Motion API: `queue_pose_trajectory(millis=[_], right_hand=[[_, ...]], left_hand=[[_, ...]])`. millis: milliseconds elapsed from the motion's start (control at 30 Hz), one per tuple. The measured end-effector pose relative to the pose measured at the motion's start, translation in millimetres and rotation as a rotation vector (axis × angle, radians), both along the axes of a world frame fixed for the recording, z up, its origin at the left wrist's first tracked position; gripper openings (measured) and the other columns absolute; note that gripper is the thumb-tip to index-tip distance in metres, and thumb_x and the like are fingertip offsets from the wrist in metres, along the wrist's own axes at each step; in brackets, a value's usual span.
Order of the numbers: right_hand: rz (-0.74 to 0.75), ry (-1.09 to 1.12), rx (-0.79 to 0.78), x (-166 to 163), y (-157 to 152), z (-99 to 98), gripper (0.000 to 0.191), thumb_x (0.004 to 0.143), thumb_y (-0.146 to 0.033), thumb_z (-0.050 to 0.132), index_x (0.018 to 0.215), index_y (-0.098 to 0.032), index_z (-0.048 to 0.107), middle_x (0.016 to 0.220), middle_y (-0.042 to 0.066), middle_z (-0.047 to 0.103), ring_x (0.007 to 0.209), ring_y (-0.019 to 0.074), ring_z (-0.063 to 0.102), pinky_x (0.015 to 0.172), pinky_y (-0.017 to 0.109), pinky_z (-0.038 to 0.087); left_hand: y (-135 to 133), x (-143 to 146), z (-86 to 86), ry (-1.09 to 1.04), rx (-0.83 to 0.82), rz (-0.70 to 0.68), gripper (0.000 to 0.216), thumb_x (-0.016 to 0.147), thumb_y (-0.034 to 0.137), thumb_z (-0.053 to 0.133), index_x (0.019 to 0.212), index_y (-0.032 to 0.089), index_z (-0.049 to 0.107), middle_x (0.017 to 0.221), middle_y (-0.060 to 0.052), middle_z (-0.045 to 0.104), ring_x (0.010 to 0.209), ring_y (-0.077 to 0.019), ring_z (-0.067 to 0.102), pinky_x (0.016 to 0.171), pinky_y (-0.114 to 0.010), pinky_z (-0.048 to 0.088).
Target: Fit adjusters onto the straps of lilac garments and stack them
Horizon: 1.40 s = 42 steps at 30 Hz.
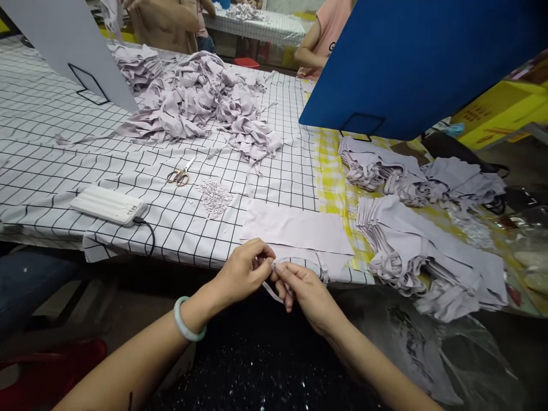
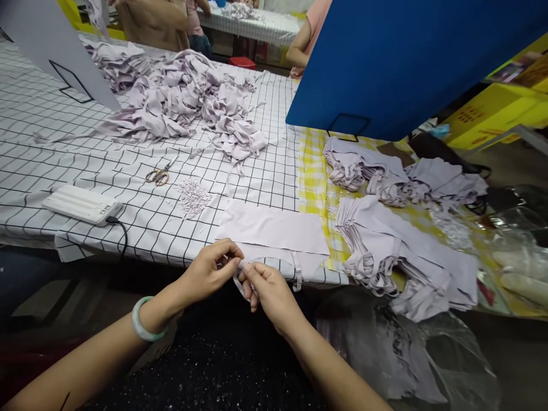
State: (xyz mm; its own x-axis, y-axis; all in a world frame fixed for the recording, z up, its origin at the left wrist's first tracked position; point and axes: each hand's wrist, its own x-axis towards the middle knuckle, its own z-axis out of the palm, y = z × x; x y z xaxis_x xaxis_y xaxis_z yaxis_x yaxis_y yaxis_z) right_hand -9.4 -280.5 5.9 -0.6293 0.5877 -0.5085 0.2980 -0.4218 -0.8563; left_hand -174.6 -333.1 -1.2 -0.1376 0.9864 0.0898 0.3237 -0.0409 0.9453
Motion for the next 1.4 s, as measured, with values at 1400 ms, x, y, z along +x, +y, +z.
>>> queue_pose_trajectory(millis=[1400], right_hand=[[-0.580,-0.124,-0.139,-44.1,52.3,-18.3,0.013,0.072,-0.027,0.058,0.067,-0.016,0.063,0.050,-0.003,0.056,0.037,0.0075,0.047,0.036,0.020,0.046]], left_hand=[[80.1,-20.1,-41.5,0.295,0.097,-0.073,0.017,0.080,0.004,0.056,0.070,0.018,0.055,0.081,-0.004,0.064,0.079,-0.0171,0.059,0.075,-0.031,0.048]])
